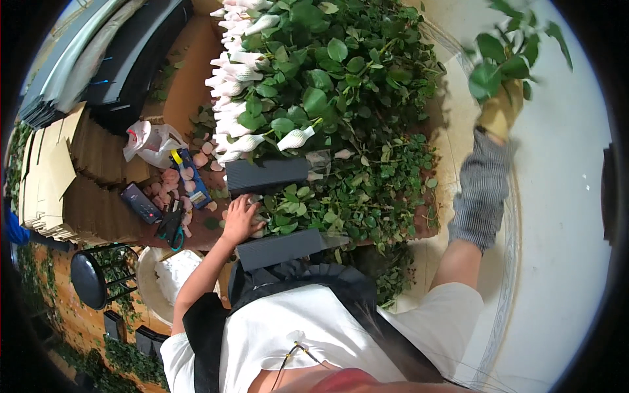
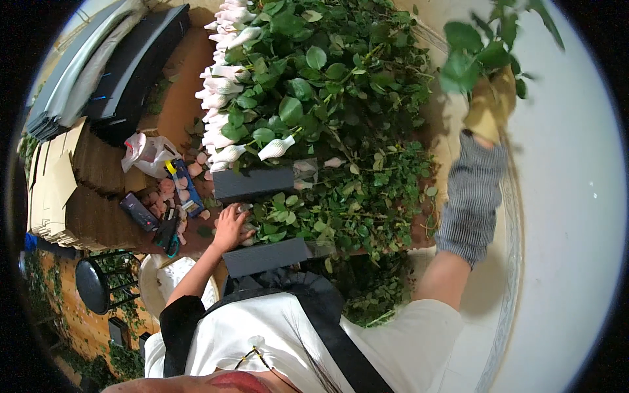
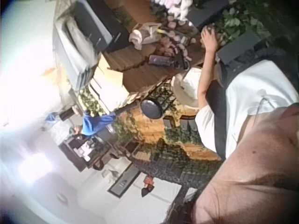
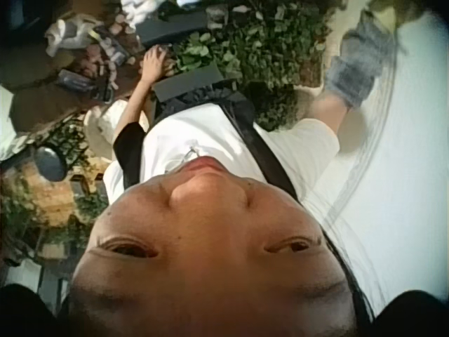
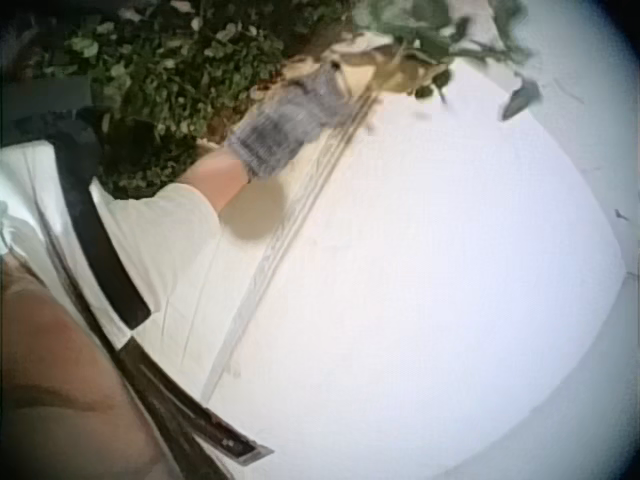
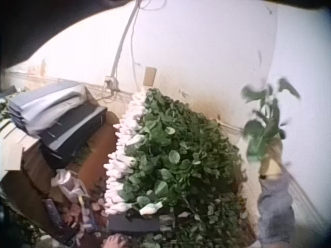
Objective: The person organizes pink roses by placing them into a black box, using their hands to pick individual stems from a large pile and tucking them into the container.
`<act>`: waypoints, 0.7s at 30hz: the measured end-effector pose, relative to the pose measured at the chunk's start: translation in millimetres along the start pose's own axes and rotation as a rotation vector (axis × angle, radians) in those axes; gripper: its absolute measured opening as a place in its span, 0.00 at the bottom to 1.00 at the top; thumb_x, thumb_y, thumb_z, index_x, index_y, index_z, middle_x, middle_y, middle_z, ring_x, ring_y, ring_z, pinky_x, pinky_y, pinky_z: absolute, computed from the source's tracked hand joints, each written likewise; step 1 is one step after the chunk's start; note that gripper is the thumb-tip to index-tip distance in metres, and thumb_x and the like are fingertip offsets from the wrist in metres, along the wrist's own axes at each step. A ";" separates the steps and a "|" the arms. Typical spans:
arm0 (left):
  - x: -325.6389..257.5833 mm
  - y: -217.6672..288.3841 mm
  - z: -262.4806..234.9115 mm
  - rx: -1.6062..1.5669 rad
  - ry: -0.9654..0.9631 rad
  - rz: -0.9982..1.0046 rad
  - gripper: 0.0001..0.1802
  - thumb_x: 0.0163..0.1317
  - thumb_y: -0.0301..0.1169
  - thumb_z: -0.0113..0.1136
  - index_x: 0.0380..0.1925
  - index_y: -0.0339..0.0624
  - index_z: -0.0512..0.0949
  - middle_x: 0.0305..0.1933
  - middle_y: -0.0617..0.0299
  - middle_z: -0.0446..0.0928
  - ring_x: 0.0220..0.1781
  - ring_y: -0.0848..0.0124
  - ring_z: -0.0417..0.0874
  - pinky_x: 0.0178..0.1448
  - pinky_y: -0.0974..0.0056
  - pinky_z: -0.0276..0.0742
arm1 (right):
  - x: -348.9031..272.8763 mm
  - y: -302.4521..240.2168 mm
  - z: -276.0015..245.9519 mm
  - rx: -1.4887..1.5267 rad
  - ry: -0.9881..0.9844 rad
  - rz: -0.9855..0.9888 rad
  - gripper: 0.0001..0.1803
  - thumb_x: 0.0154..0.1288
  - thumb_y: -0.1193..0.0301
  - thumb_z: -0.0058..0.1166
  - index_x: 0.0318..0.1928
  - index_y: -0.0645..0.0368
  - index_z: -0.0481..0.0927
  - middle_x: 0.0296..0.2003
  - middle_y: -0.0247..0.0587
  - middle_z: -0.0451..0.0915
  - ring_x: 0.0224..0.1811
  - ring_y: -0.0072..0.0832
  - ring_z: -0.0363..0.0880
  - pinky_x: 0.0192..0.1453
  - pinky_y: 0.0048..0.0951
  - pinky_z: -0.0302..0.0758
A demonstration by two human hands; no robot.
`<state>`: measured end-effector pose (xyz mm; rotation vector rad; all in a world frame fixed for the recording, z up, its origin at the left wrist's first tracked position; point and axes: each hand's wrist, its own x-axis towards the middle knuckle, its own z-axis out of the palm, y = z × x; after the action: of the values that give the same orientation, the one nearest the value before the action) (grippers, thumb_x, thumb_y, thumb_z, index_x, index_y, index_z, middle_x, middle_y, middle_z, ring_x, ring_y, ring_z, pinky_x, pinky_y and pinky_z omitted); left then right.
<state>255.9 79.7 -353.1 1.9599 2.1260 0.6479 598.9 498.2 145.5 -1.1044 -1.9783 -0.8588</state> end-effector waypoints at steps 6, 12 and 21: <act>5.3 3.3 -5.5 -0.047 -0.011 -0.053 0.36 0.53 0.50 0.75 0.58 0.42 0.79 0.68 0.43 0.67 0.73 0.45 0.65 0.75 0.43 0.63 | -202.6 70.7 -77.7 -0.242 -0.411 0.565 0.23 0.74 0.56 0.52 0.53 0.65 0.82 0.48 0.65 0.84 0.51 0.55 0.84 0.54 0.49 0.80; 2.1 4.1 -4.8 -0.106 0.016 -0.044 0.36 0.54 0.47 0.77 0.60 0.44 0.77 0.67 0.43 0.67 0.71 0.43 0.65 0.73 0.43 0.65 | -380.7 31.9 -108.1 -0.263 -1.332 0.661 0.25 0.75 0.59 0.52 0.63 0.64 0.76 0.59 0.63 0.79 0.63 0.52 0.79 0.64 0.44 0.77; 3.6 4.7 -1.3 -0.104 -0.011 -0.100 0.35 0.52 0.47 0.77 0.59 0.46 0.79 0.70 0.50 0.67 0.74 0.47 0.64 0.76 0.44 0.62 | -128.3 -143.4 73.0 0.327 -0.172 -0.454 0.29 0.70 0.81 0.46 0.71 0.54 0.73 0.69 0.47 0.76 0.72 0.43 0.73 0.78 0.44 0.68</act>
<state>259.1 83.1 -349.3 1.7874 2.1226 0.7131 503.2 443.8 -28.4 -0.5643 -2.4591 -0.6403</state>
